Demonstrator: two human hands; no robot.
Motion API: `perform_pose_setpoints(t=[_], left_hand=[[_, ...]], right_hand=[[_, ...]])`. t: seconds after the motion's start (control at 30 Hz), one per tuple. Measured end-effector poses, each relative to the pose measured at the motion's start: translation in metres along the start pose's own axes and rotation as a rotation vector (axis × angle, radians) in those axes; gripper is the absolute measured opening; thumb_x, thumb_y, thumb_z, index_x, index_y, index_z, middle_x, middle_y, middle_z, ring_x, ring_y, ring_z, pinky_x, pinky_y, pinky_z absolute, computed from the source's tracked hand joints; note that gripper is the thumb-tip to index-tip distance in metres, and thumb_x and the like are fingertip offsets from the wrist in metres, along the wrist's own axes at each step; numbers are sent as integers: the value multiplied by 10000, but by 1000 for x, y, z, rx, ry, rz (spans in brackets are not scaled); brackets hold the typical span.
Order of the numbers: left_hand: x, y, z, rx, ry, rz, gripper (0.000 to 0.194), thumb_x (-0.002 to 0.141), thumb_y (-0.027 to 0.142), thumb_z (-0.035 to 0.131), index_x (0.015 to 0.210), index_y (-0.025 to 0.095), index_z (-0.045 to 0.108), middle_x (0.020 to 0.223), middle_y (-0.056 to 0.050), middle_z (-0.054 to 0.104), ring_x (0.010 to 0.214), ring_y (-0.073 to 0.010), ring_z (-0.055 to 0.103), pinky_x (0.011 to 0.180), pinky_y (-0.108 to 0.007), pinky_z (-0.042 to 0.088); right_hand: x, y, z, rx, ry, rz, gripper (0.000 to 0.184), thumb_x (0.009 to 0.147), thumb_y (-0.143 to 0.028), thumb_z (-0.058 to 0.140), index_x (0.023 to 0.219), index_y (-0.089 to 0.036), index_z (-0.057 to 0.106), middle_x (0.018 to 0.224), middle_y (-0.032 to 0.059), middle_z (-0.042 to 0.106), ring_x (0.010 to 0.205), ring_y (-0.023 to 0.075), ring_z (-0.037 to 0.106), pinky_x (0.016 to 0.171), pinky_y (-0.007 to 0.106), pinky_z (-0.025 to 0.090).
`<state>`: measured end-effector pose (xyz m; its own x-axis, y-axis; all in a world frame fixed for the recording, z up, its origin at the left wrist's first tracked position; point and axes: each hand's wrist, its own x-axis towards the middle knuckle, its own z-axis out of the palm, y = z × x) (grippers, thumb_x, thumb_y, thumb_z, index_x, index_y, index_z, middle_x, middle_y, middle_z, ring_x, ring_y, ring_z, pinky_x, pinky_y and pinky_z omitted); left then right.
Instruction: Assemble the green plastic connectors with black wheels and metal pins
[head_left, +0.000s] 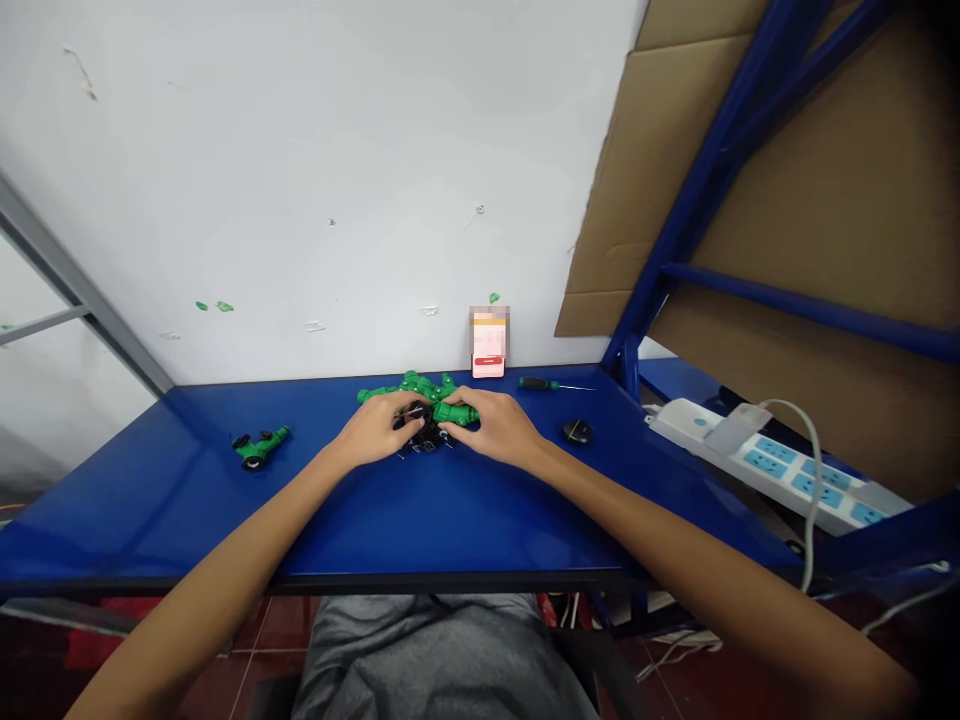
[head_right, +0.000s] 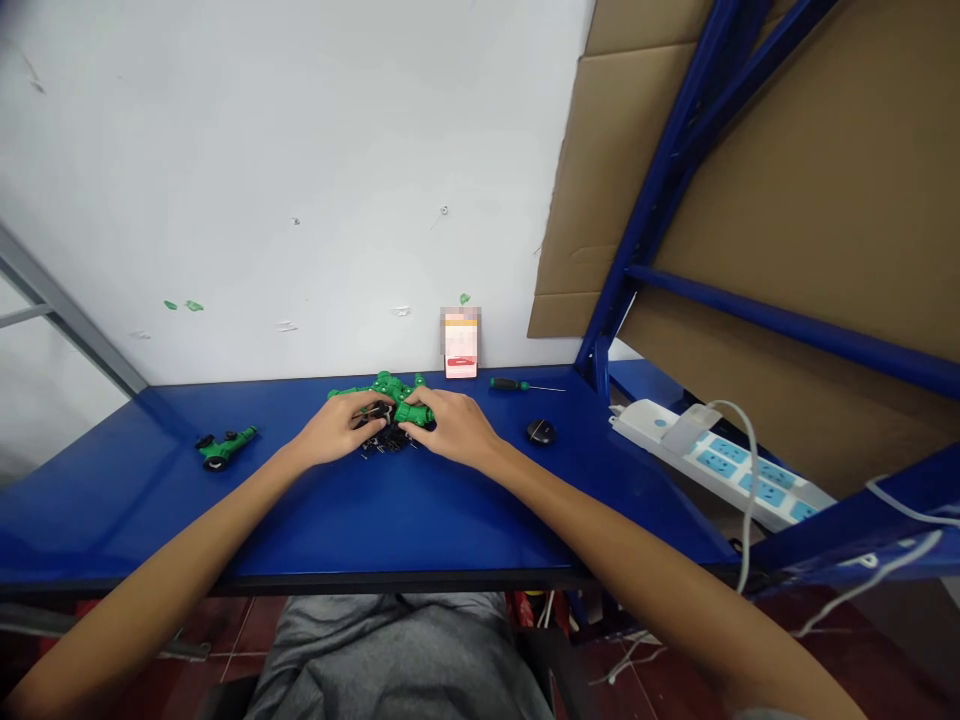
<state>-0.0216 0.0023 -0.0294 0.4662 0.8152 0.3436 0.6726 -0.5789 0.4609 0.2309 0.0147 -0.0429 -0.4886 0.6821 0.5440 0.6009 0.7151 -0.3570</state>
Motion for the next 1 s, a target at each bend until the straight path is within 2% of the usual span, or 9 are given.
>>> perform_pose_setpoints(t=[0.07, 0.2, 0.47, 0.6, 0.73, 0.8, 0.93, 1.0], left_hand=[[1, -2, 0, 51, 9, -27, 324, 967, 322, 598, 1248, 212, 718, 1138, -85, 773, 903, -244, 707, 775, -325, 498], [2, -7, 0, 111, 2, -97, 357, 941, 334, 634, 1266, 202, 699, 933, -46, 739, 758, -210, 660, 679, -303, 443], [1, -6, 0, 33, 45, -92, 305, 994, 391, 577, 1184, 198, 717, 752, 4, 648, 655, -175, 577, 653, -286, 392], [2, -4, -1, -58, 68, -85, 278, 991, 360, 550, 1122, 187, 724, 789, -7, 650, 661, -169, 546, 654, -289, 385], [3, -2, 2, -178, 46, -65, 249, 955, 319, 561, 1068, 172, 728, 825, -16, 625, 653, -150, 493, 657, -285, 393], [2, 0, 3, -218, 44, -40, 277, 944, 344, 610, 1138, 175, 713, 880, -16, 615, 628, -126, 444, 650, -278, 396], [-2, 8, 7, -281, 35, 19, 474, 958, 450, 687, 1363, 215, 618, 988, -26, 628, 593, -96, 377, 600, -256, 360], [-4, 12, 8, -277, 27, 46, 471, 973, 472, 684, 1361, 216, 611, 1000, -30, 643, 580, -92, 374, 586, -256, 343]], right_hand=[[0, 3, 1, -14, -10, 0, 255, 922, -381, 759, 1130, -247, 692, 1024, 43, 808, 857, 228, 748, 735, 323, 518], [1, 8, 3, -32, -8, 4, 272, 918, -388, 774, 1135, -240, 699, 1052, 55, 811, 881, 238, 754, 753, 335, 528], [4, 10, 2, -18, 9, 34, 270, 904, -379, 782, 1127, -246, 707, 1077, 50, 819, 906, 246, 765, 762, 337, 538], [4, 11, 3, -20, 2, 40, 273, 903, -380, 780, 1129, -243, 710, 1046, 52, 820, 891, 251, 767, 760, 347, 546], [4, 10, 2, 74, 9, 29, 285, 916, -376, 765, 1163, -247, 705, 1113, 59, 813, 946, 245, 769, 822, 360, 564], [4, 9, 1, 140, 2, 0, 282, 929, -357, 744, 1185, -251, 694, 1144, 53, 803, 979, 234, 766, 859, 360, 566], [2, 6, 2, 220, -37, -91, 271, 948, -322, 710, 1206, -254, 663, 1187, 61, 776, 1030, 223, 750, 899, 356, 566], [1, 4, 3, 244, -53, -118, 273, 952, -323, 705, 1207, -256, 635, 1199, 68, 761, 1049, 226, 745, 904, 357, 567]])
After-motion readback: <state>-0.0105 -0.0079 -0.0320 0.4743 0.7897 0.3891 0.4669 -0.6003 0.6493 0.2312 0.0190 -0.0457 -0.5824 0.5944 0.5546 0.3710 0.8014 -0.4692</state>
